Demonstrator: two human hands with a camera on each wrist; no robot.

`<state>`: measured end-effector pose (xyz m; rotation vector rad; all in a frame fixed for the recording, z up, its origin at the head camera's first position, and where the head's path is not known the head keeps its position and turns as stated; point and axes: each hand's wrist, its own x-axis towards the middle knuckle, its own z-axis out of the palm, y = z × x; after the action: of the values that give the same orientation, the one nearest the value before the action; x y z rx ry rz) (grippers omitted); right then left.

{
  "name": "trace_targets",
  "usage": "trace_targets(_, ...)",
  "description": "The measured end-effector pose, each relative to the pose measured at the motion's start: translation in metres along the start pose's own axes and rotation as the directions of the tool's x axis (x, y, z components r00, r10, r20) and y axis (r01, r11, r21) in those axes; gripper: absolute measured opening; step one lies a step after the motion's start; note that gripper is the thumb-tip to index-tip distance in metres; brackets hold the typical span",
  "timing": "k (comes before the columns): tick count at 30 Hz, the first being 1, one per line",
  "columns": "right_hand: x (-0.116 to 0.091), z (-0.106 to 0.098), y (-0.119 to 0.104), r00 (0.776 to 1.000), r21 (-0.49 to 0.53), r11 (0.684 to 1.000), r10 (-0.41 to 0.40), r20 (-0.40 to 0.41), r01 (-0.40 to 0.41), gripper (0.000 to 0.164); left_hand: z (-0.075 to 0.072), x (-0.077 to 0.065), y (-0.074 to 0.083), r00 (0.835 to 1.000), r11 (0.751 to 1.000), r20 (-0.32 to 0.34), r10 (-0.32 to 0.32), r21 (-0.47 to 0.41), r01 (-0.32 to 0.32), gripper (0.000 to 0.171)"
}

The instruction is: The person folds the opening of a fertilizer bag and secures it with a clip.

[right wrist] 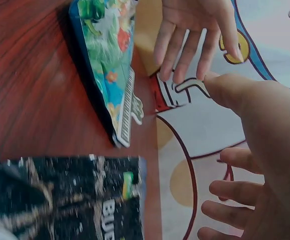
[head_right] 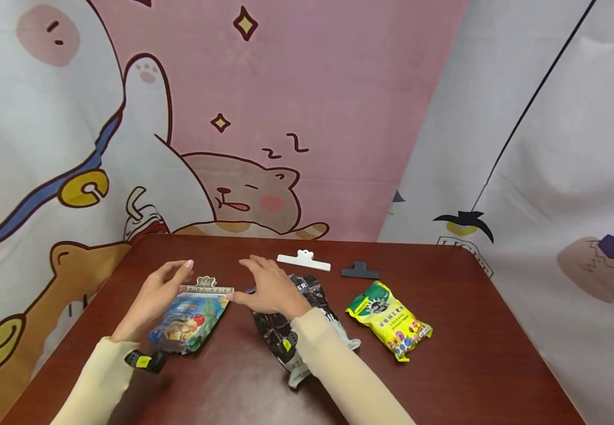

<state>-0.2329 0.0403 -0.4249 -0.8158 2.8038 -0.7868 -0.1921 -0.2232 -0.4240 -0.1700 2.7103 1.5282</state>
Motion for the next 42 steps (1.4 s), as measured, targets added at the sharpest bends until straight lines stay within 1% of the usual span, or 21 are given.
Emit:
trace_targets(2,-0.004,-0.004,0.006,1.000,0.009,1.000,0.012,-0.005,-0.012,0.084,0.004,-0.003,0.003,1.000,1.000,0.013,0.010,-0.022,-0.010,0.084)
trace_targets(6,-0.013,-0.013,0.018,0.999,0.070,0.997,0.037,-0.006,-0.036,0.088,0.015,-0.007,0.008,0.999,0.992,0.034,0.012,-0.123,-0.008,0.081)
trace_targets(9,-0.019,-0.019,0.028,0.998,0.129,0.989,0.070,0.004,-0.070,0.090,0.023,-0.011,0.012,0.998,0.979,0.055,0.007,-0.205,0.005,0.079)
trace_targets(12,-0.024,-0.025,0.039,0.994,0.185,0.977,0.106,0.007,-0.106,0.088,0.031,-0.016,0.016,0.997,0.963,0.081,0.006,-0.271,0.017,0.076)
trace_targets(16,-0.030,-0.033,0.053,0.983,0.263,0.948,0.181,0.017,-0.179,0.086,0.043,-0.021,0.020,0.993,0.936,0.121,0.001,-0.349,0.042,0.075)
trace_targets(18,-0.033,-0.037,0.059,0.974,0.310,0.924,0.225,0.036,-0.225,0.087,0.050,-0.023,0.022,0.991,0.924,0.136,-0.005,-0.377,0.056,0.076)
trace_targets(20,-0.035,-0.040,0.065,0.966,0.351,0.901,0.253,0.057,-0.257,0.088,0.058,-0.025,0.023,0.990,0.919,0.144,-0.011,-0.388,0.067,0.078)
trace_targets(22,-0.037,-0.043,0.071,0.960,0.391,0.878,0.268,0.079,-0.277,0.088,0.065,-0.028,0.024,0.989,0.912,0.149,-0.020,-0.403,0.079,0.079)
trace_targets(25,-0.039,-0.047,0.080,0.955,0.432,0.852,0.278,0.102,-0.295,0.088,0.075,-0.031,0.025,0.987,0.898,0.156,-0.048,-0.426,0.111,0.081)
trace_targets(29,-0.042,-0.053,0.090,0.941,0.471,0.816,0.312,0.130,-0.336,0.091,0.085,-0.035,0.025,0.981,0.869,0.179,-0.082,-0.469,0.158,0.081)
trace_targets(31,-0.042,-0.056,0.095,0.937,0.510,0.787,0.318,0.146,-0.346,0.092,0.089,-0.035,0.025,0.977,0.856,0.194,-0.092,-0.486,0.177,0.083)
trace_targets(32,-0.043,-0.057,0.097,0.933,0.533,0.768,0.326,0.150,-0.354,0.092,0.091,-0.036,0.024,0.974,0.848,0.204,-0.098,-0.496,0.189,0.084)
trace_targets(35,-0.041,-0.060,0.106,0.917,0.605,0.697,0.360,0.171,-0.386,0.094,0.097,-0.036,0.022,0.965,0.819,0.238,-0.112,-0.528,0.225,0.086)
trace_targets(37,-0.040,-0.061,0.113,0.903,0.630,0.658,0.386,0.186,-0.411,0.095,0.100,-0.037,0.020,0.958,0.797,0.261,-0.123,-0.549,0.251,0.085)
trace_targets(39,-0.039,-0.060,0.121,0.889,0.646,0.626,0.411,0.203,-0.437,0.096,0.103,-0.037,0.019,0.952,0.779,0.278,-0.130,-0.565,0.271,0.083)
trace_targets(41,-0.038,-0.059,0.128,0.880,0.662,0.599,0.425,0.214,-0.450,0.094,0.106,-0.037,0.018,0.948,0.765,0.288,-0.136,-0.578,0.285,0.080)
trace_targets(42,-0.038,-0.058,0.131,0.877,0.666,0.592,0.428,0.217,-0.453,0.093,0.108,-0.037,0.018,0.947,0.758,0.290,-0.141,-0.583,0.292,0.080)
